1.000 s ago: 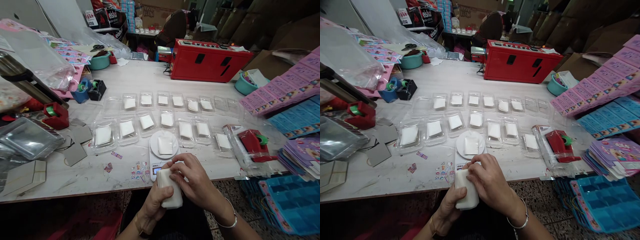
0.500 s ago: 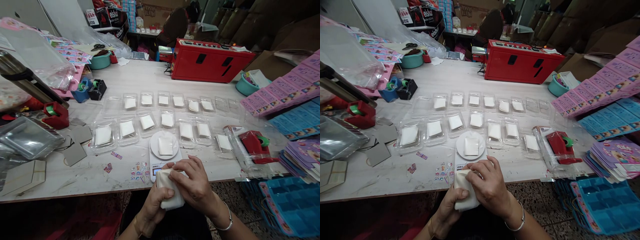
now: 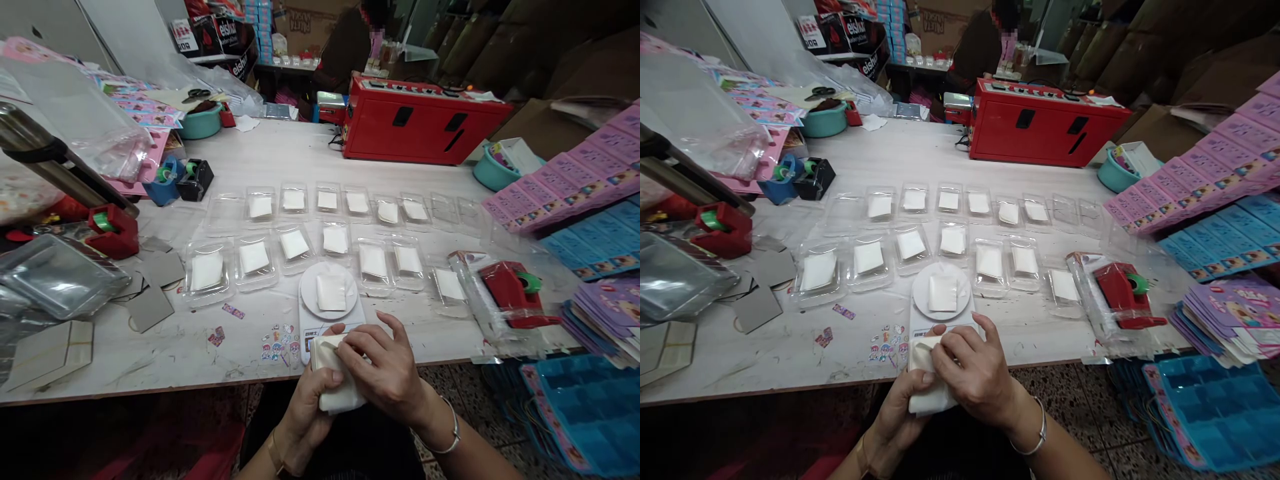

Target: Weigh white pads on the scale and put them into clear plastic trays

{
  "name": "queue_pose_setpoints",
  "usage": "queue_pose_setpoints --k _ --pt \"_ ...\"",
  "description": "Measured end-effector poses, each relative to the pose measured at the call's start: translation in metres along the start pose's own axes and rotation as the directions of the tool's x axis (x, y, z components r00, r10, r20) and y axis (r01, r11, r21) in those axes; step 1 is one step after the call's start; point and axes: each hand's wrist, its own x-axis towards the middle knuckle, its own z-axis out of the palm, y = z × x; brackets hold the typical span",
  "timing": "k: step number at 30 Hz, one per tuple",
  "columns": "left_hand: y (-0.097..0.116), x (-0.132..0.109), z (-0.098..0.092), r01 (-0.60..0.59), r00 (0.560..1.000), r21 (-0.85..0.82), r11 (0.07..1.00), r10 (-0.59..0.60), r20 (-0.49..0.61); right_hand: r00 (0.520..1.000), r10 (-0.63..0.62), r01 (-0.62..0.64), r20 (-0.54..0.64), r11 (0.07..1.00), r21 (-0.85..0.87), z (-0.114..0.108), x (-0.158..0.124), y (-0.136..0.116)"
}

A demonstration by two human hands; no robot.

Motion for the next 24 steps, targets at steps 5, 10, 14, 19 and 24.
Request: queue_pose_setpoints --k 5,10,14,19,24 --pt "-0.0003 -0.0001 0.0027 0.002 0.999 -0.004 1.0 -0.002 -0.038 1.0 -0.017 0.017 -0.015 1.0 0.001 0.0011 0.0001 0.0005" --pt "0.0008 0.0014 0.0048 0.01 0.996 0.007 1.0 -0.009 -0.085 0.999 -0.043 0.043 -0.016 0.999 -0.006 -0.0005 0.0012 0.0019" --pt "0.0012 0.0012 0.0058 0.003 0.997 0.023 1.0 -0.001 -0.08 1.0 -0.025 0.025 0.013 1.0 -0.006 -0.0008 0.0008 0.0019" --pt "0.0009 0.0018 0.0067 0.012 0.997 0.025 1.0 -0.01 -0.082 1.0 -0.019 0.019 -0.004 1.0 0.001 -0.0007 0.0003 0.0015" --pt "0.0009 0.003 0.0082 0.008 0.997 0.011 1.0 -0.007 -0.076 1.0 -0.003 0.003 0.008 0.999 0.036 0.0003 0.0004 0.0032"
